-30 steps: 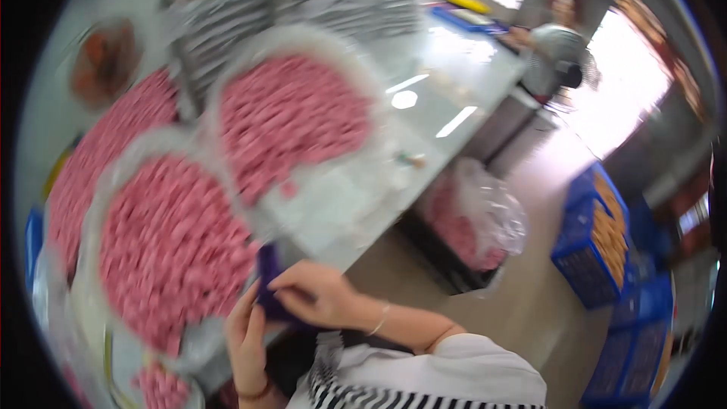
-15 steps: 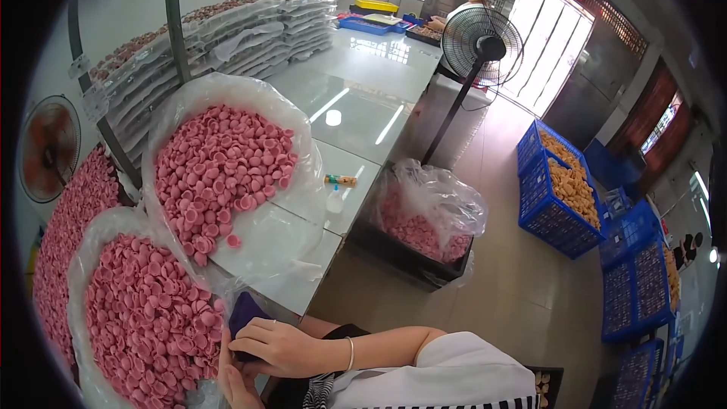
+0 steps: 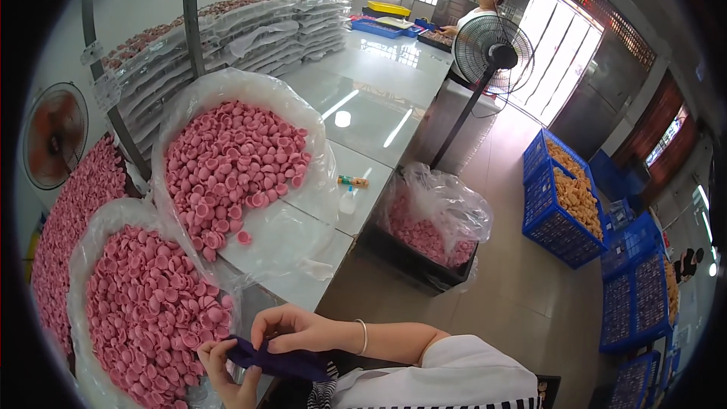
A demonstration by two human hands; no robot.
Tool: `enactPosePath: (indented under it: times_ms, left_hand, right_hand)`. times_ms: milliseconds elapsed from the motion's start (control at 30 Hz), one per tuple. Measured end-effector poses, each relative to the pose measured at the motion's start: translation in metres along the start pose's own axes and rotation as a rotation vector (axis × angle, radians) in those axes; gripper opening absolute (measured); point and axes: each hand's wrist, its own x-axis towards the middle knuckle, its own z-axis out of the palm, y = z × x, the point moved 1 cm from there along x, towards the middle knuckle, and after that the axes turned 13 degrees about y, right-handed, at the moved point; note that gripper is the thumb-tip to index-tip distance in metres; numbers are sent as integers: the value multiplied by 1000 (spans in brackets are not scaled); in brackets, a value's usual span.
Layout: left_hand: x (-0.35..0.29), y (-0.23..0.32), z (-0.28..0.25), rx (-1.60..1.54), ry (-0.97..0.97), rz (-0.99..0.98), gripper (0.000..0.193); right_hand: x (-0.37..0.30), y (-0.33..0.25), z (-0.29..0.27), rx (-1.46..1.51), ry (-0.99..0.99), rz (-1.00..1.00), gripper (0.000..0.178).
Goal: Applying glue to small pink toy components and joining them together.
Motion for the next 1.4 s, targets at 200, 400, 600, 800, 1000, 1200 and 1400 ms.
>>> enactPosePath:
  times_ms: [200, 400, 600, 800, 1000, 1200, 1400]
  left_hand:
    - [-5, -12, -3, -144, -201, -267, 34]
    - [-6, 6, 4, -117, 14, -211, 31]
    - [4, 21, -1, 108, -166, 44, 30]
    - [4, 6, -29, 156, -316, -272, 31]
    - [-5, -5, -49, 390, -118, 5, 30]
    - [15, 43, -46, 398, -419, 69, 29]
    - [10, 25, -25, 247, -393, 240, 33]
  right_hand:
    - [10, 17, -26, 96, 160, 80, 18]
    - [9, 23, -24, -105, 239, 23, 28]
    - [9, 34, -43, -348, 139, 33, 26]
    - [2, 4, -38, -515, 186, -116, 17]
    - [-5, -27, -31, -773, 112, -183, 17]
    - [-4, -32, -34, -805, 123, -215, 16]
    - [3, -28, -33, -787, 135, -203, 16]
